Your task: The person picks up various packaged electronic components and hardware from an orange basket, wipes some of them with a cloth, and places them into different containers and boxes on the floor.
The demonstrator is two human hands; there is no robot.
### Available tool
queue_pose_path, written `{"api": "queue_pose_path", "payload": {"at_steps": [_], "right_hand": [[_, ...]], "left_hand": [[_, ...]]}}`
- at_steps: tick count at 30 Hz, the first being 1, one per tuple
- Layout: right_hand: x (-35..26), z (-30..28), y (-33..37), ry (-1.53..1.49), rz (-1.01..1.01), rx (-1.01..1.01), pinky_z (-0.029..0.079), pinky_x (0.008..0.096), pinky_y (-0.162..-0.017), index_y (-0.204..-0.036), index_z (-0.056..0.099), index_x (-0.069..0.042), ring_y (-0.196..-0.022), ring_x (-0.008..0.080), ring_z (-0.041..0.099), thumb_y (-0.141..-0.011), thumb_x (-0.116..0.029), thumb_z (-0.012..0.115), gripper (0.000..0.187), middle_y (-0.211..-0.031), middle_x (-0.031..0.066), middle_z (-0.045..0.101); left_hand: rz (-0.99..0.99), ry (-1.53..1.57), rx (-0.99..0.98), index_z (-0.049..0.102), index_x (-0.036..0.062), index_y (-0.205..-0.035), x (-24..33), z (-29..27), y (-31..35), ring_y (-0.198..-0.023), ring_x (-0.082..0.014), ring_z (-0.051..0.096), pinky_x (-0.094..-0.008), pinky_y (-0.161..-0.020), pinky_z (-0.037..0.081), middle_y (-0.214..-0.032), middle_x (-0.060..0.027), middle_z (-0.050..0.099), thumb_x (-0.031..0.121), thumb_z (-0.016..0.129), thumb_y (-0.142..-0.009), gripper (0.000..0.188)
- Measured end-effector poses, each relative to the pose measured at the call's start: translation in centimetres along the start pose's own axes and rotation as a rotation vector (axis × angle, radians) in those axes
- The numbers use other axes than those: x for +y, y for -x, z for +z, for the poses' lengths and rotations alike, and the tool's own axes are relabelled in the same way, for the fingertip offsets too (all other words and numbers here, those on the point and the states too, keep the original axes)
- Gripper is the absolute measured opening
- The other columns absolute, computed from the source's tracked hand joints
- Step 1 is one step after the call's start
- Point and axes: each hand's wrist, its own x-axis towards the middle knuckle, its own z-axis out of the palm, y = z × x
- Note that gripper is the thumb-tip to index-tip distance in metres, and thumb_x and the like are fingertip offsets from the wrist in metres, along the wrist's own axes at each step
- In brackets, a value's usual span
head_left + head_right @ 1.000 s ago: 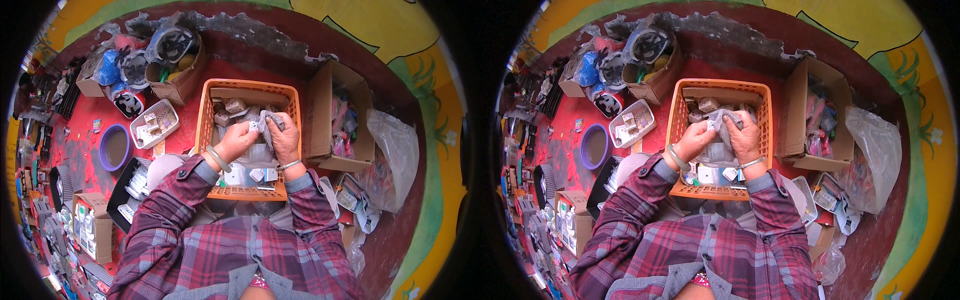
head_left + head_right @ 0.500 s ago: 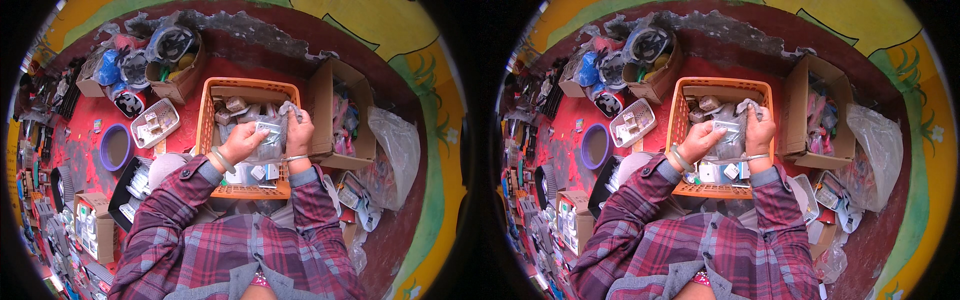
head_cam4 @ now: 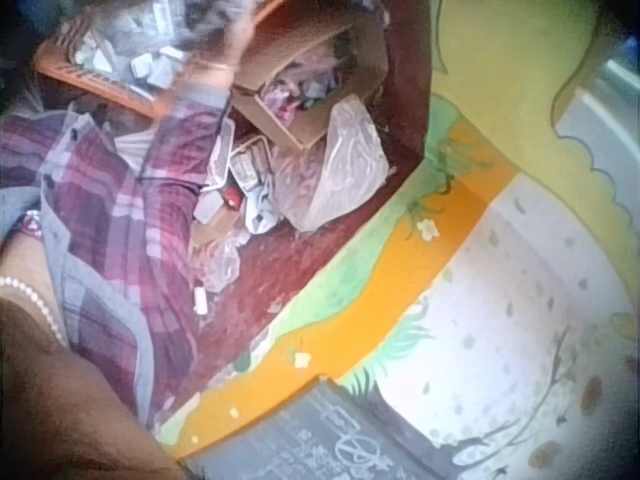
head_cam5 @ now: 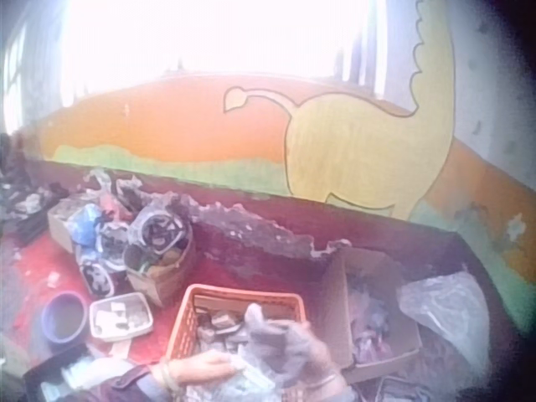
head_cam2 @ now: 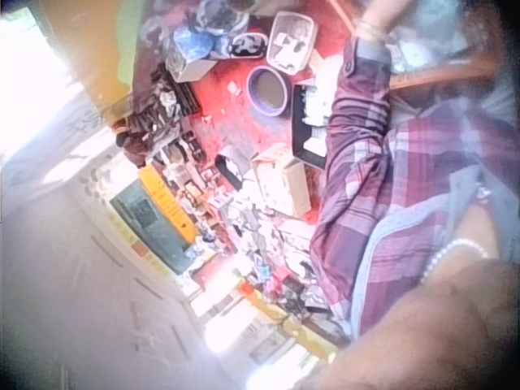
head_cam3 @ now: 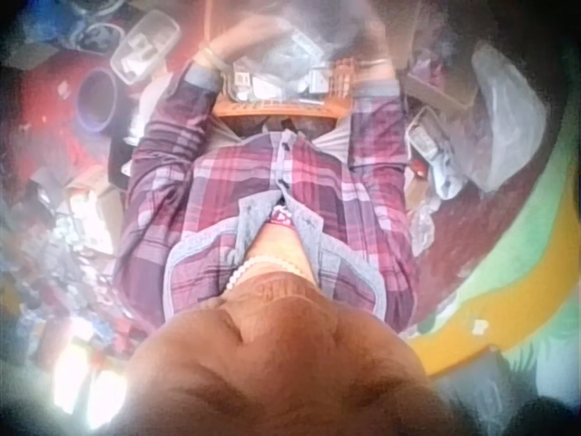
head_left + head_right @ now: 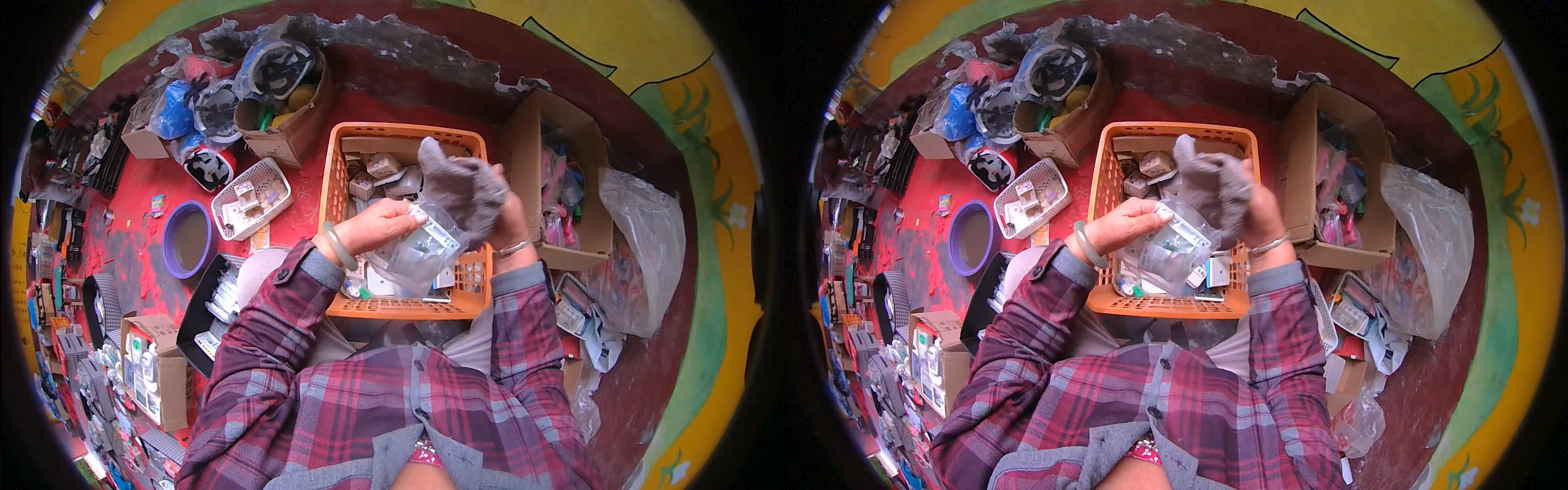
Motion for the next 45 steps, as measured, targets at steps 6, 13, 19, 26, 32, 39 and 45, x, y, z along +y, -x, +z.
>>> {"api": "queue_pose_path", "payload": {"at_steps": [6,13,19,26,32,39,45], "right_hand": [[5.1,0.7,-0.1,0.881,-0.106,-0.036,0.046,0.0268,-0.078,-0.109,0.058,-0.003,-0.087,0.0169,0.059,-0.088,-0.030,0.058,0.034,-0.099,0.0095,0.063],[4.2,1.3,-0.2,1.292,-0.418,0.492,0.045,0.0374,-0.054,-0.078,0.059,-0.005,-0.063,0.0325,0.060,-0.082,-0.032,0.064,0.028,-0.070,0.0165,0.060],[4.0,0.2,-0.6,1.217,-0.467,0.665,0.045,0.0378,-0.055,-0.078,0.060,-0.004,-0.063,0.0328,0.060,-0.083,-0.033,0.063,0.029,-0.068,0.0166,0.060],[2.4,0.3,-0.3,1.485,-0.529,0.599,0.046,0.0378,-0.054,-0.079,0.060,-0.007,-0.063,0.0328,0.061,-0.082,-0.035,0.063,0.028,-0.069,0.0147,0.061],[2.3,0.0,-0.6,1.355,-0.640,0.594,0.046,0.0382,-0.054,-0.078,0.060,-0.008,-0.063,0.0333,0.060,-0.082,-0.035,0.063,0.027,-0.068,0.0147,0.061],[-3.0,-3.6,0.3,1.119,-0.691,1.071,0.048,0.0310,-0.061,-0.085,0.063,-0.004,-0.065,0.0155,0.059,-0.083,-0.037,0.063,0.034,-0.073,0.0052,0.062],[-1.9,-7.2,0.7,-0.098,-0.417,0.229,0.045,0.0326,-0.084,-0.098,0.059,-0.011,-0.090,0.0189,0.058,-0.092,-0.035,0.046,0.028,-0.095,0.0033,0.063]], "left_hand": [[0.041,-0.167,0.019,0.059,-0.0025,-0.106,-2.0,-0.3,-1.3,-0.094,-0.0098,0.052,-0.0264,-0.085,0.043,-0.101,-0.0033,0.061,0.017,0.048,-0.093,0.026],[-0.080,0.332,0.080,0.059,-0.0023,-0.105,-0.7,0.5,-1.1,-0.093,-0.0105,0.056,-0.0249,-0.086,0.043,-0.099,-0.0035,0.061,0.018,0.063,-0.083,0.030],[-0.125,0.348,0.013,0.056,-0.0025,-0.109,-0.1,1.3,-0.9,-0.087,-0.0132,0.060,-0.0276,-0.081,0.047,-0.098,-0.0053,0.063,0.010,0.068,-0.078,0.035],[-0.145,0.371,0.010,0.056,-0.0011,-0.107,0.6,1.3,-0.4,-0.081,-0.0130,0.061,-0.0268,-0.074,0.050,-0.093,-0.0047,0.063,0.010,0.067,-0.079,0.032],[-0.161,0.357,-0.004,0.055,-0.0012,-0.108,1.1,1.2,-0.2,-0.080,-0.0128,0.062,-0.0265,-0.068,0.053,-0.094,-0.0046,0.063,0.011,0.067,-0.079,0.033],[-0.117,0.453,-0.043,0.053,-0.0013,-0.115,1.1,-0.5,1.4,-0.091,-0.0152,0.060,-0.0299,-0.081,0.049,-0.104,-0.0068,0.061,0.007,0.064,-0.080,0.038],[0.111,0.678,0.172,0.050,0.0013,-0.118,1.9,-0.5,1.6,-0.093,-0.0180,0.060,-0.0333,-0.081,0.049,-0.107,-0.0065,0.060,0.006,0.063,-0.081,0.040]]}}
